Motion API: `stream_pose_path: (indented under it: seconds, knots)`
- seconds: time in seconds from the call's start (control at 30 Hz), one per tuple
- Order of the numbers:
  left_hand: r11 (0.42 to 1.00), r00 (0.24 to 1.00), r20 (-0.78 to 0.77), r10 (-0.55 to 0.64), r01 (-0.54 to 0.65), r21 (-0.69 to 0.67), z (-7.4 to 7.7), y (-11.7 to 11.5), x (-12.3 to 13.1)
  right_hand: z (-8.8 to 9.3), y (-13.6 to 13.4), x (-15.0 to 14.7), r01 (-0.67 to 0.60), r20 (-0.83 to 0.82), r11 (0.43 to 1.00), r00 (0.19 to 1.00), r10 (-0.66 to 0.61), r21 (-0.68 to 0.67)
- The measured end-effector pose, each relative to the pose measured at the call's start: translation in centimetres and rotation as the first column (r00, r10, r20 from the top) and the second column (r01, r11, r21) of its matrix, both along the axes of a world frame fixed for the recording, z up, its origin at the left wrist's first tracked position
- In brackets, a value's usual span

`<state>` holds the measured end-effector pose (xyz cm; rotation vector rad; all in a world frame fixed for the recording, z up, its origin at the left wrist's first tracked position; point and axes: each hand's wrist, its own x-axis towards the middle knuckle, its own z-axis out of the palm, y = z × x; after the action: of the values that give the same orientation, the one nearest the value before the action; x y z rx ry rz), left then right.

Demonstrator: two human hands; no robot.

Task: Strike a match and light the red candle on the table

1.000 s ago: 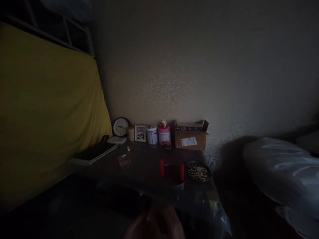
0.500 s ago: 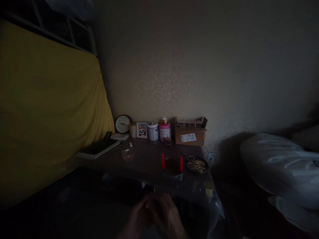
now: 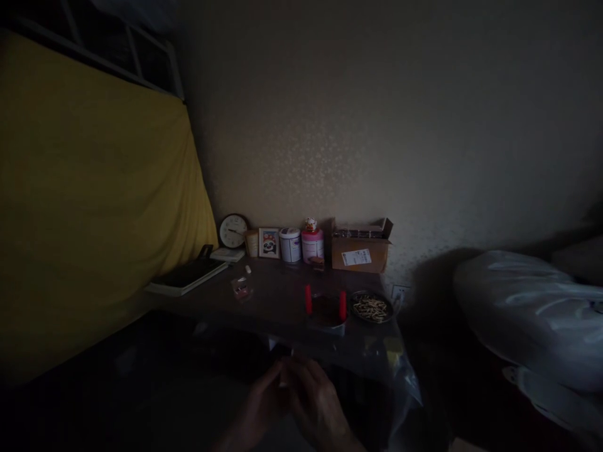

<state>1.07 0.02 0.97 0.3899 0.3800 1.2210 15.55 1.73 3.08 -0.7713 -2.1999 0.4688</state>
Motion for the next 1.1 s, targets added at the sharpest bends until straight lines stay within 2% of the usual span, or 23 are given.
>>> stream_pose_path:
  seconds: [0.17, 0.37, 0.63, 0.77, 0.93, 1.1]
  knots:
    - [1.000, 1.000, 0.001, -0.003, 0.003, -0.008, 0.37, -0.22, -0.06, -0.11, 0.21, -0.04, -0.010, 0.001, 1.000, 1.000, 0.010, 0.025]
    - [1.000, 1.000, -0.003, -0.003, 0.003, 0.017, 0.10, -0.18, -0.09, 0.02, 0.06, -0.04, -0.003, -0.018, 1.000, 1.000, 0.003, 0.029]
    - [0.999, 0.998, -0.059, -0.011, 0.013, 0.037, 0.34, -0.31, -0.13, 0.63, -0.19, 0.00, -0.018, -0.004, 0.999, 1.000, 0.018, 0.026]
    - [1.000, 0.997, -0.082, 0.010, -0.008, 0.018, 0.19, -0.26, -0.03, 0.38, -0.08, 0.00, -0.028, -0.007, 0.998, 1.000, 0.028, 0.047]
    - [1.000, 0.995, -0.096, 0.016, -0.015, 0.005, -0.13, -0.20, 0.09, -0.22, -0.02, -0.10, 0.027, 0.014, 0.995, 1.000, -0.028, 0.092]
    - [0.999, 0.994, -0.112, 0.005, -0.001, 0.038, 0.15, -0.36, 0.27, -0.04, -0.23, -0.35, 0.087, 0.016, 0.988, 0.996, -0.090, 0.126]
